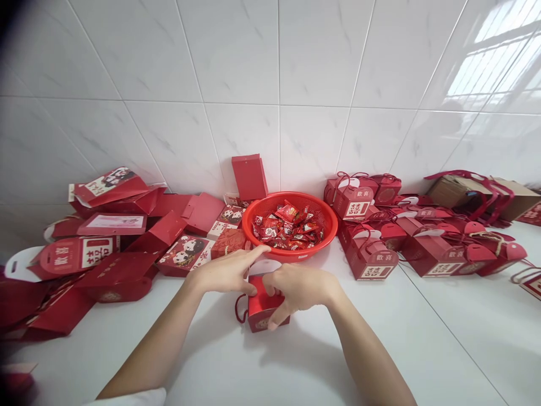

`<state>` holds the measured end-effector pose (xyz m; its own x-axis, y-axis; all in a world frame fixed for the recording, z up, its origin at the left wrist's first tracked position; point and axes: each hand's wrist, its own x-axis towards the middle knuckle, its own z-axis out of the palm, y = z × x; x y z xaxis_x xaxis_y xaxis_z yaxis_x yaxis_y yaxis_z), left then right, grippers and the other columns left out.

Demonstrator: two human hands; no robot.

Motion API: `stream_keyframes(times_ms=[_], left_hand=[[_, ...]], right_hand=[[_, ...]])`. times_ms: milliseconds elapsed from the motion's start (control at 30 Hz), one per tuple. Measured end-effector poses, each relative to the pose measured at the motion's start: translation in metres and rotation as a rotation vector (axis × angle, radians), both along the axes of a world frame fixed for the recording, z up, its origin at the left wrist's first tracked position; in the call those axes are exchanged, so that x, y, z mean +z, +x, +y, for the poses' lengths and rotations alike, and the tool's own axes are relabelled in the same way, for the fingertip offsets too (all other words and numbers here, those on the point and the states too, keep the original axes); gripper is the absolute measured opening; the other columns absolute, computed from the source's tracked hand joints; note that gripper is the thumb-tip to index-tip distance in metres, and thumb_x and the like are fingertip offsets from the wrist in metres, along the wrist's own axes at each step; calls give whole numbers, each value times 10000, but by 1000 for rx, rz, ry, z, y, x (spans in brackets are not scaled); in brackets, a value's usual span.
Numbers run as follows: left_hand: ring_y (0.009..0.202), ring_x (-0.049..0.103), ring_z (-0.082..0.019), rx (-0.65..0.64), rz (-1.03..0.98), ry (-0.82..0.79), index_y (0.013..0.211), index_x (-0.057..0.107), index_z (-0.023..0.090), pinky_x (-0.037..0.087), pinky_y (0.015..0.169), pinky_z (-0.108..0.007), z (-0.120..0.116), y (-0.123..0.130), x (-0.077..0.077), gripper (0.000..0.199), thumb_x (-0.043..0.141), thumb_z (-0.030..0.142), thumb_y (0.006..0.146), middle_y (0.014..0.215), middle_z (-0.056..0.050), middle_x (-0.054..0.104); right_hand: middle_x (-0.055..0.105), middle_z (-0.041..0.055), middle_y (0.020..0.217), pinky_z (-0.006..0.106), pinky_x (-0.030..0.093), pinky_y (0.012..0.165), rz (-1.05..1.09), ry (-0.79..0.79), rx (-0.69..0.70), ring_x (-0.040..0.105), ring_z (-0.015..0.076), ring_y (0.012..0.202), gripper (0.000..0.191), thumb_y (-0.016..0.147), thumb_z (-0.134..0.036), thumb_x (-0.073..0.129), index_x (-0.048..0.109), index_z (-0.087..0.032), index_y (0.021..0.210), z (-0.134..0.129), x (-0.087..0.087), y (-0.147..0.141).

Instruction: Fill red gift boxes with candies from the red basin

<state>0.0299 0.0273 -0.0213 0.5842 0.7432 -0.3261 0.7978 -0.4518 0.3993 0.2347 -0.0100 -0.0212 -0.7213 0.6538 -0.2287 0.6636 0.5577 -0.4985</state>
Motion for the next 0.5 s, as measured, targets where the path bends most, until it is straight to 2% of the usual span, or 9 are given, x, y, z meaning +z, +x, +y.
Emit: stream_keyframes(times_ms=[33, 100, 200, 233, 333, 400, 500], left_hand=[[1000, 631, -302, -8, 5, 10, 1356, 441, 275, 424, 643, -279, 0, 1, 0, 739, 751, 321, 686, 1075, -59, 652], [939, 638, -275, -70, -6, 31, 1185, 547, 244, 414, 637, -279, 1, 2, 1, 500, 719, 319, 721, 1012, -45, 658], [886, 634, -239, -167, -45, 37, 917, 623, 212, 417, 668, -285, 0, 2, 3, 150, 624, 328, 823, 955, -45, 671], [878, 633, -234, -176, -54, 34, 870, 635, 207, 418, 679, -289, -1, 2, 4, 147, 586, 346, 858, 945, -49, 674], [878, 631, -243, -164, -52, 21, 825, 679, 212, 417, 686, -293, -4, 2, 3, 307, 541, 476, 901, 927, -58, 668], [882, 629, -258, -149, -20, 15, 875, 703, 223, 412, 661, -287, -6, 3, 1, 365, 614, 575, 832, 927, -58, 649], [884, 626, -270, -140, 50, 23, 961, 693, 232, 385, 609, -278, -7, 6, -4, 412, 739, 556, 711, 954, -58, 614]], right_hand=[[606, -5, 710, 241, 313, 530, -33, 10, -18, 538, 150, 625, 287, 727, -402, 813, 642, -188, 811, 1, 0, 0], [617, 9, 699, 250, 311, 527, -118, 52, -83, 555, 166, 629, 215, 750, -336, 793, 649, -184, 797, 3, 1, -1], [652, 51, 713, 269, 326, 538, -256, 104, -201, 602, 204, 672, 212, 763, -346, 776, 659, -170, 754, 4, 3, -3], [667, 67, 732, 274, 338, 546, -285, 107, -235, 619, 219, 697, 235, 757, -370, 779, 664, -166, 748, 5, 3, -4], [687, 78, 748, 278, 369, 555, -297, 68, -299, 642, 232, 715, 265, 732, -400, 792, 678, -166, 776, 6, 2, -4], [677, 53, 712, 274, 380, 547, -263, 17, -310, 635, 215, 663, 273, 721, -400, 793, 679, -173, 823, 9, -1, -2], [669, 34, 702, 269, 386, 524, -239, -52, -296, 618, 201, 616, 347, 710, -443, 795, 670, -178, 897, 16, -8, 2]])
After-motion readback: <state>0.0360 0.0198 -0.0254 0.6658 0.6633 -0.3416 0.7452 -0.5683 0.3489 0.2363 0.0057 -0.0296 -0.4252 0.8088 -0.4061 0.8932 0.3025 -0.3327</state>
